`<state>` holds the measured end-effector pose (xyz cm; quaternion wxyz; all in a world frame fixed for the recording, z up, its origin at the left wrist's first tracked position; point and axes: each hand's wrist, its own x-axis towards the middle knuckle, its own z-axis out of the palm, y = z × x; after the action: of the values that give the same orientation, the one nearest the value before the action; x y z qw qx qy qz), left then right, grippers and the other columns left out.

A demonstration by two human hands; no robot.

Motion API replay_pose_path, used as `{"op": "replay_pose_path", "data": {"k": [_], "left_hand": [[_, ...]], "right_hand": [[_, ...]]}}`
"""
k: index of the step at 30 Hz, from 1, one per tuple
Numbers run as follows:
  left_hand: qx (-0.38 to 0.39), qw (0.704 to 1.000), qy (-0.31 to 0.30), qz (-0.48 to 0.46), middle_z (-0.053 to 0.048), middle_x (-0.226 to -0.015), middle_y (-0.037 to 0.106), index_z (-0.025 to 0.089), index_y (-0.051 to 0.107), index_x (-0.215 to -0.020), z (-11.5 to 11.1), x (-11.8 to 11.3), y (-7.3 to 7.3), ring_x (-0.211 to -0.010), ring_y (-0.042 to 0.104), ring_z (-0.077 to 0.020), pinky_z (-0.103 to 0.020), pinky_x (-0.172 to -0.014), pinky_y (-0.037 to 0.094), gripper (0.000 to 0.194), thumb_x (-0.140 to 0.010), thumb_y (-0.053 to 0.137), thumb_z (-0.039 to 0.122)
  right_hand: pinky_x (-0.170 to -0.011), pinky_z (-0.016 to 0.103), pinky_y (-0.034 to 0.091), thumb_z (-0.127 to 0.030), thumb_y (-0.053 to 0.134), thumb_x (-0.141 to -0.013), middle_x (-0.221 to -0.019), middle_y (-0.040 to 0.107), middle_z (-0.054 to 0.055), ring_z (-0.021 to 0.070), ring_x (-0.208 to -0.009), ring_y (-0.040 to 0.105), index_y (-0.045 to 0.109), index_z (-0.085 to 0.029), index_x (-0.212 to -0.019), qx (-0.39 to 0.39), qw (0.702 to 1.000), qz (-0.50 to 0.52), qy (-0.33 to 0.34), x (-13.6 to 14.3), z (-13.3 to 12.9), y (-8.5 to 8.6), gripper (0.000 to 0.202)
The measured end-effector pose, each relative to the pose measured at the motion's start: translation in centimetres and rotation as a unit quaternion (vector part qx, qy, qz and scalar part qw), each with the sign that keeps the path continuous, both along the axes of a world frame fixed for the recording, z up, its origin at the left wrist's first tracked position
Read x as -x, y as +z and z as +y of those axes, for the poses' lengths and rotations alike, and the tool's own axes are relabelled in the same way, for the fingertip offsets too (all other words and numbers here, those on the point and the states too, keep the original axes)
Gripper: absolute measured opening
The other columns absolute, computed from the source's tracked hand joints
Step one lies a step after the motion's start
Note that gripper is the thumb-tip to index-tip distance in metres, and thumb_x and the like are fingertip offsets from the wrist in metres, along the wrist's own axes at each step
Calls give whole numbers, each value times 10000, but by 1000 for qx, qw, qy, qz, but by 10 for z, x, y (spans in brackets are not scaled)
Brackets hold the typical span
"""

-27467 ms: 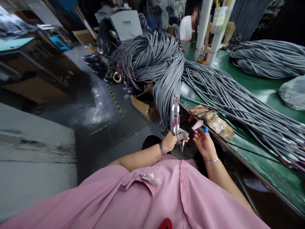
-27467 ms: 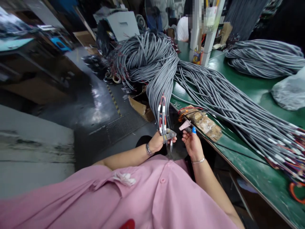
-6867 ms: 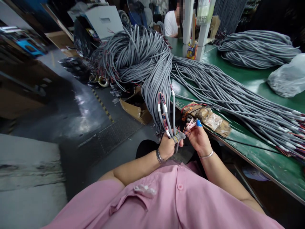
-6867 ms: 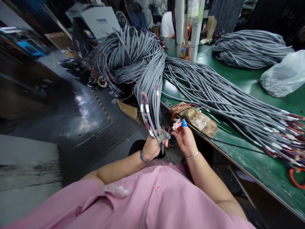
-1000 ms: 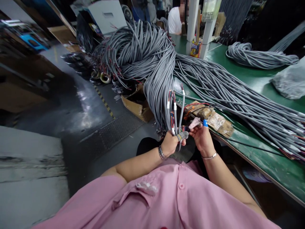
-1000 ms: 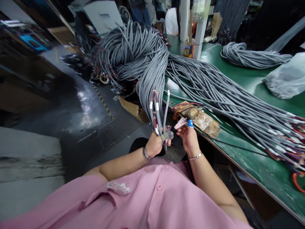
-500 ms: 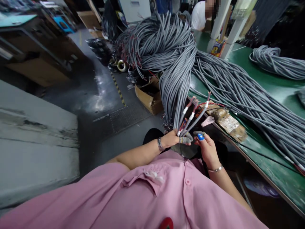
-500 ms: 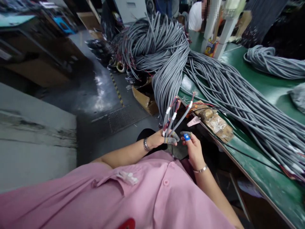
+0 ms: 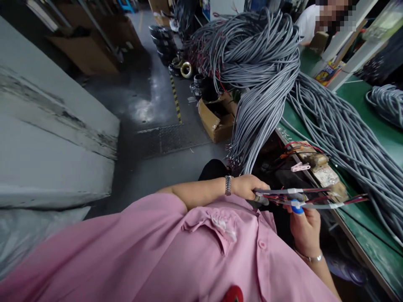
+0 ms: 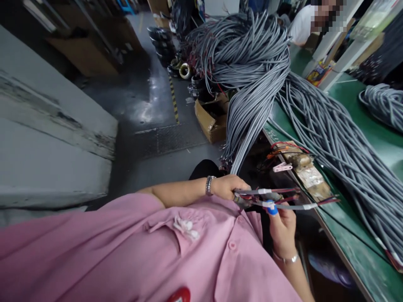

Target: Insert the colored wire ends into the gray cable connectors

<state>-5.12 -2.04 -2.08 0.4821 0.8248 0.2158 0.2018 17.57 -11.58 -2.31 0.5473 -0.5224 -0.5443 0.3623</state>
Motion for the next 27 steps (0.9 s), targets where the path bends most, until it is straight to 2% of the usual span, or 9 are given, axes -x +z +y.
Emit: {"op": "replay_pose_path", "data": {"k": [4,9,11,13,16,19,22,24,27], "left_hand": [[135,982,15,-133,-50,-785,720,181,743,-816,-4,17,14,-696,663,-186,-262,-663,483,321,-558,841,345],[289,926,85,-228,-147,-952,718,140,715,-980,-10,43,23,-895,680,-236,-327,-769,521,454,-694,738,491],[303,904,147,-262,-142,-880,721,120,706,-932,-6,58,23,-729,681,-190,-289,-653,520,462,-731,689,536],[292,892,202,-280,-99,-725,705,109,691,-813,1,72,22,-470,580,-105,-222,-450,424,439,-743,673,542],[271,870,245,-331,-41,-562,638,106,675,-757,10,81,24,-358,479,-67,-193,-345,282,392,-778,655,497],[289,871,216,-332,-66,-640,672,102,689,-820,14,64,31,-406,535,-81,-192,-358,279,340,-828,617,434],[312,884,174,-301,-112,-808,706,107,701,-918,10,29,39,-620,646,-136,-178,-403,291,336,-812,644,420],[299,897,172,-277,-110,-832,700,101,708,-947,6,5,44,-648,629,-127,-178,-433,315,354,-774,691,410],[326,903,150,-235,-67,-760,682,108,712,-950,2,-23,48,-606,589,-110,-210,-527,415,401,-686,769,405]], "right_hand": [[-656,333,502,-358,609,-853,-975,699,71,169,-683,608,673,-234,-1053,52,998,40,-3,20,-2,21,244],[-671,355,511,-345,535,-901,-1040,685,98,180,-719,623,607,-236,-1181,67,993,93,14,31,-4,42,309],[-665,350,511,-345,521,-910,-1013,688,94,181,-725,626,595,-227,-1199,46,997,67,-7,25,-7,45,321],[-666,346,514,-354,528,-908,-995,692,91,188,-748,634,590,-219,-1211,29,999,5,-29,16,-9,43,338],[-681,345,524,-373,542,-900,-980,703,82,190,-757,642,579,-227,-1233,52,995,-88,-11,5,-8,30,365],[-655,330,529,-385,559,-887,-980,709,80,181,-711,640,606,-227,-1202,104,985,-121,62,9,-1,11,355],[-648,326,525,-395,557,-881,-892,713,76,184,-685,636,679,-201,-1085,120,979,-110,122,24,12,-2,306],[-590,300,502,-405,569,-868,-751,697,53,173,-618,608,713,-188,-988,120,977,-105,144,34,21,-4,287],[-569,273,479,-404,576,-856,-718,679,30,152,-593,576,711,-186,-934,106,973,-91,182,43,30,-1,267]]}}
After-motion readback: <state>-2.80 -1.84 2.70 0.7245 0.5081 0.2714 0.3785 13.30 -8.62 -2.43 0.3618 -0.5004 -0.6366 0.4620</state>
